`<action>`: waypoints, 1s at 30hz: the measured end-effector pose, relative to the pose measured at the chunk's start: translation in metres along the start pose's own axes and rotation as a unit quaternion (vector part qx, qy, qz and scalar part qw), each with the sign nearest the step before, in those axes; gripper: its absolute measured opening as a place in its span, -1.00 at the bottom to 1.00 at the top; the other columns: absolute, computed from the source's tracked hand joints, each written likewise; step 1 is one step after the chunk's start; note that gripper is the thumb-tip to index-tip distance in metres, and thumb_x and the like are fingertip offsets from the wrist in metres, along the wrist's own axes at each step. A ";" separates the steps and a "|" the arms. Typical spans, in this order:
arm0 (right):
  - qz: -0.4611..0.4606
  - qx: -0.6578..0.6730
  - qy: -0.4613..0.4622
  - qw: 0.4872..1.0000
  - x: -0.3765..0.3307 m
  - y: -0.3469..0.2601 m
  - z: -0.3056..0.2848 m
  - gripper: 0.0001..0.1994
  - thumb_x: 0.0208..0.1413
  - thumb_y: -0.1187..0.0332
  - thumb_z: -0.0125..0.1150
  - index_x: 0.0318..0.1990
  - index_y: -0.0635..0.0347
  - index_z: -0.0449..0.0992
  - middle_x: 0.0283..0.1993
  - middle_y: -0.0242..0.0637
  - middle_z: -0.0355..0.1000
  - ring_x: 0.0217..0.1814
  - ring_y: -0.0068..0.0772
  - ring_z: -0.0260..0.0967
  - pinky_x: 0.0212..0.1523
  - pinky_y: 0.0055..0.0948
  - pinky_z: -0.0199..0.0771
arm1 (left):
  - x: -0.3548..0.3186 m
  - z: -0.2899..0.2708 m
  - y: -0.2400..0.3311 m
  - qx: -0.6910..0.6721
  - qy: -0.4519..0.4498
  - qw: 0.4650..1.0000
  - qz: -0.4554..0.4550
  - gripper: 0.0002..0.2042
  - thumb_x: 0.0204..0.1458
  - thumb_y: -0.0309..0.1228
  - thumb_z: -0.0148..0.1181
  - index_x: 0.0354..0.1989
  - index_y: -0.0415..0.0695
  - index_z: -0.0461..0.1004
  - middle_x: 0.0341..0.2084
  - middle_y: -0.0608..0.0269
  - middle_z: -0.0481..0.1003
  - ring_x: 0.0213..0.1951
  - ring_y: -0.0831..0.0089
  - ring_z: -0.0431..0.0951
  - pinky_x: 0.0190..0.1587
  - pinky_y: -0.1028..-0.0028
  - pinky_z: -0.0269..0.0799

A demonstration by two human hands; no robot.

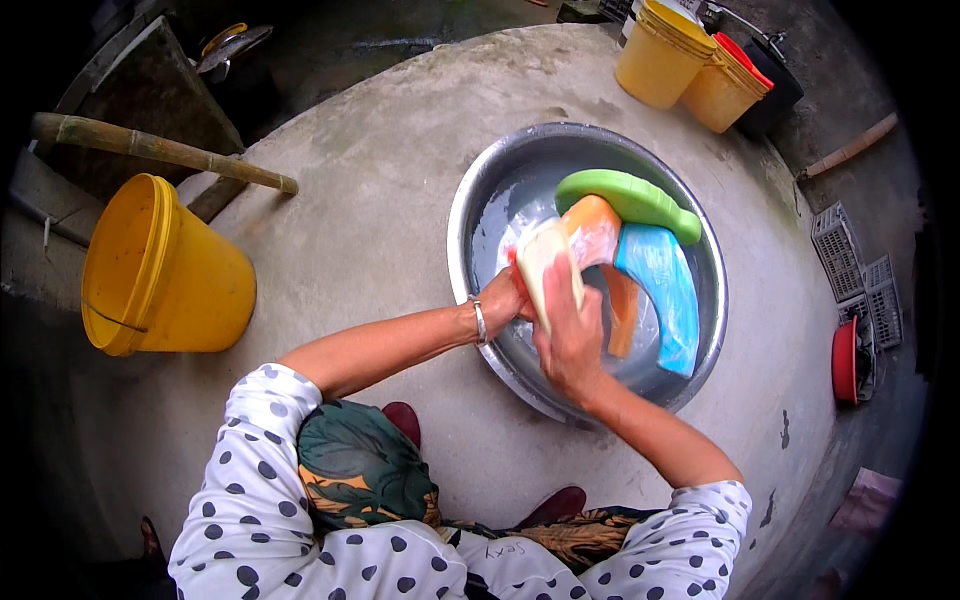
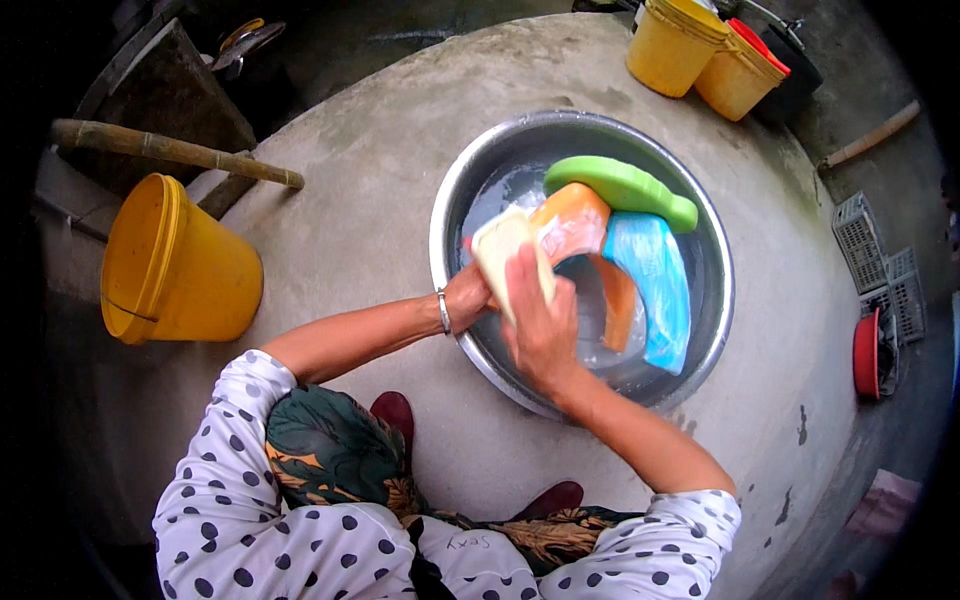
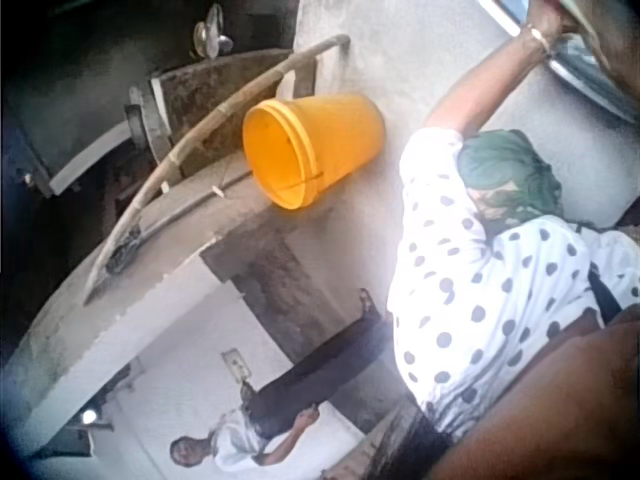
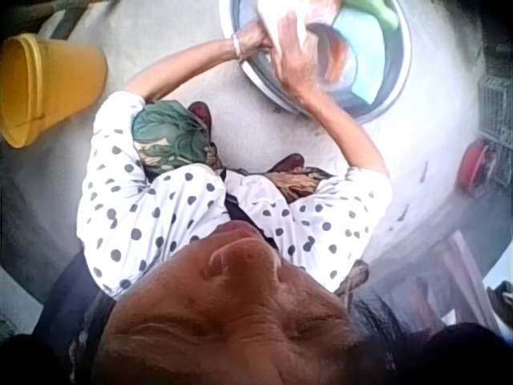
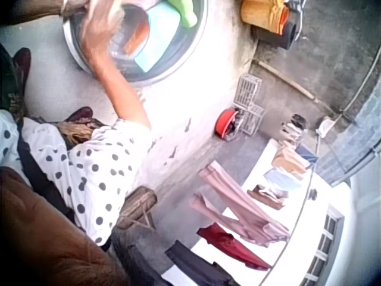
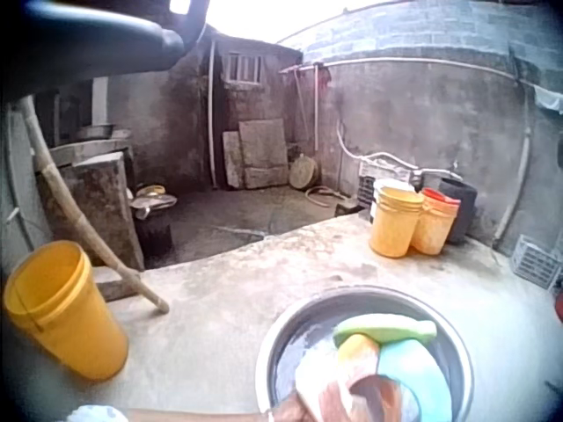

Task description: The person scrubs a multi-colored plastic toy with a brush and soap in a metal basin filled with water. They rotate the toy to clean different sections, including the curved arms and the central body, repeatedly dipping the brush into the soapy water.

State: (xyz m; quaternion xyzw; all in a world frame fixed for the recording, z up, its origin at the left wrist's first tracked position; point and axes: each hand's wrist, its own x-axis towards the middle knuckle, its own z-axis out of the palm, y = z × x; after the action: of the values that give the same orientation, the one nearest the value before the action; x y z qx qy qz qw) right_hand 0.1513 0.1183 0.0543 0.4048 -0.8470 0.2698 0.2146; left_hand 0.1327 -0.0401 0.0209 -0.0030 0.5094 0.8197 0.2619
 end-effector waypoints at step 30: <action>0.098 -0.136 -0.009 0.986 -0.026 0.042 -0.011 -0.32 0.24 0.00 -0.24 0.37 0.31 -0.06 0.06 0.07 0.34 -0.10 0.03 0.28 -0.06 -0.07 0.20 | 0.012 0.033 -0.037 -0.042 -0.021 0.997 0.064 -0.43 -0.14 -0.40 0.31 0.11 -0.19 0.30 -0.23 0.35 0.46 -0.40 0.63 0.49 -0.47 0.57 0.48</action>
State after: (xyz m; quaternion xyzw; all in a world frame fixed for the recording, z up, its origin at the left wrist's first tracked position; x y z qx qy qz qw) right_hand 0.1343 0.1621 0.0352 0.2891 -0.9134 0.1684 0.2320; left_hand 0.1473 0.0050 0.0022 0.0361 0.4684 0.8552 0.2190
